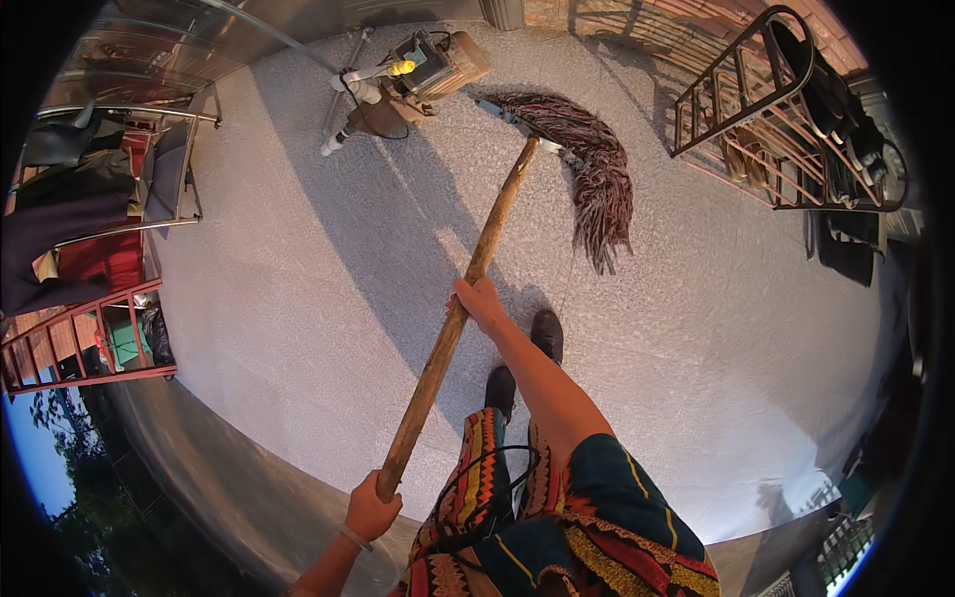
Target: The person carries a mop across a courtyard to a pond, dips the mop head into the water, and then uses it to mop a tiled veranda area.
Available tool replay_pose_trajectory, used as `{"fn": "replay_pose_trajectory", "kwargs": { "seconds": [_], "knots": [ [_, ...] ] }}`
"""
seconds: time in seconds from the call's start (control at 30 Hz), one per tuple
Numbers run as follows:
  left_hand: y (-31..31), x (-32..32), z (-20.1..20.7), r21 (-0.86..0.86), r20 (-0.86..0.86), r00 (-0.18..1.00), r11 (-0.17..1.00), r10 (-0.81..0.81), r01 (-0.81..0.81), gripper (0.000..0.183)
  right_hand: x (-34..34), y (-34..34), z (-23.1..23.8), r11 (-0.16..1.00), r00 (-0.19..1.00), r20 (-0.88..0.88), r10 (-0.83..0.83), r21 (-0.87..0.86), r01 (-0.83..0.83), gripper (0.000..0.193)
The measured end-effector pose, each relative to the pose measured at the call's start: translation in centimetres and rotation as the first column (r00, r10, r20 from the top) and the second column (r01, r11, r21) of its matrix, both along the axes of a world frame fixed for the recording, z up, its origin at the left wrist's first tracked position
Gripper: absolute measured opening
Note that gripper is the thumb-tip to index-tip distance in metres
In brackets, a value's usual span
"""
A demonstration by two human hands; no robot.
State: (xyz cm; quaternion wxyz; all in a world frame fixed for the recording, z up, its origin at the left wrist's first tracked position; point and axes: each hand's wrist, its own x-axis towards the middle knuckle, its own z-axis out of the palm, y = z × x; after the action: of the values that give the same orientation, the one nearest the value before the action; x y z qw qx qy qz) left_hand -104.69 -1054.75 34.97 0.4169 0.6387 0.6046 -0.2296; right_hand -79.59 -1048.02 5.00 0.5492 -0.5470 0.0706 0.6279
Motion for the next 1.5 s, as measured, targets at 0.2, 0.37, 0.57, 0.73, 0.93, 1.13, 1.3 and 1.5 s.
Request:
{"fn": "replay_pose_trajectory", "kwargs": {
  "seconds": [0.2,0.37,0.57,0.73,0.93,1.13,1.3,1.5],
  "knots": [
    [4.6,13.0,-10.5,-0.012,0.251,0.963,0.995,0.095,-0.095,0.031,10.5,6.3,1.9,0.948,0.939,0.178,-0.293,-0.073,0.310,0.022],
    [7.9,18.1,-14.7,-0.038,0.315,0.940,0.992,0.127,-0.121,0.038,13.7,8.2,1.1,0.970,0.930,0.311,-0.195,-0.077,0.229,0.022],
    [9.1,7.9,-10.4,0.009,0.280,0.956,0.996,0.088,-0.094,0.041,7.1,8.3,0.8,0.978,0.946,0.304,-0.114,-0.132,0.160,0.022],
    [10.6,-9.3,-4.8,-0.150,0.244,0.945,0.971,0.217,-0.185,0.038,-7.2,8.7,1.9,0.977,0.970,0.223,-0.099,-0.161,0.137,0.025],
    [7.6,-32.0,3.4,-0.164,-0.019,0.982,0.968,0.187,-0.187,0.043,-29.6,7.6,3.6,0.980,0.995,0.037,-0.093,-0.172,0.098,0.019],
    [1.9,-53.3,12.4,-0.157,-0.310,0.950,0.987,-0.025,-0.025,0.027,-49.0,1.2,10.0,0.968,0.938,-0.328,0.111,-0.178,-0.177,0.020],
    [3.9,-59.1,16.7,-0.118,-0.280,0.898,0.940,-0.340,0.320,0.028,-55.4,-2.4,13.2,0.956,0.913,-0.409,-0.013,-0.272,-0.108,0.035],
    [10.1,-50.9,14.3,-0.157,-0.422,0.688,0.795,-0.590,0.586,0.027,-50.8,-5.5,11.8,0.913,0.801,-0.443,-0.402,-0.259,0.315,0.019]
  ]
}}
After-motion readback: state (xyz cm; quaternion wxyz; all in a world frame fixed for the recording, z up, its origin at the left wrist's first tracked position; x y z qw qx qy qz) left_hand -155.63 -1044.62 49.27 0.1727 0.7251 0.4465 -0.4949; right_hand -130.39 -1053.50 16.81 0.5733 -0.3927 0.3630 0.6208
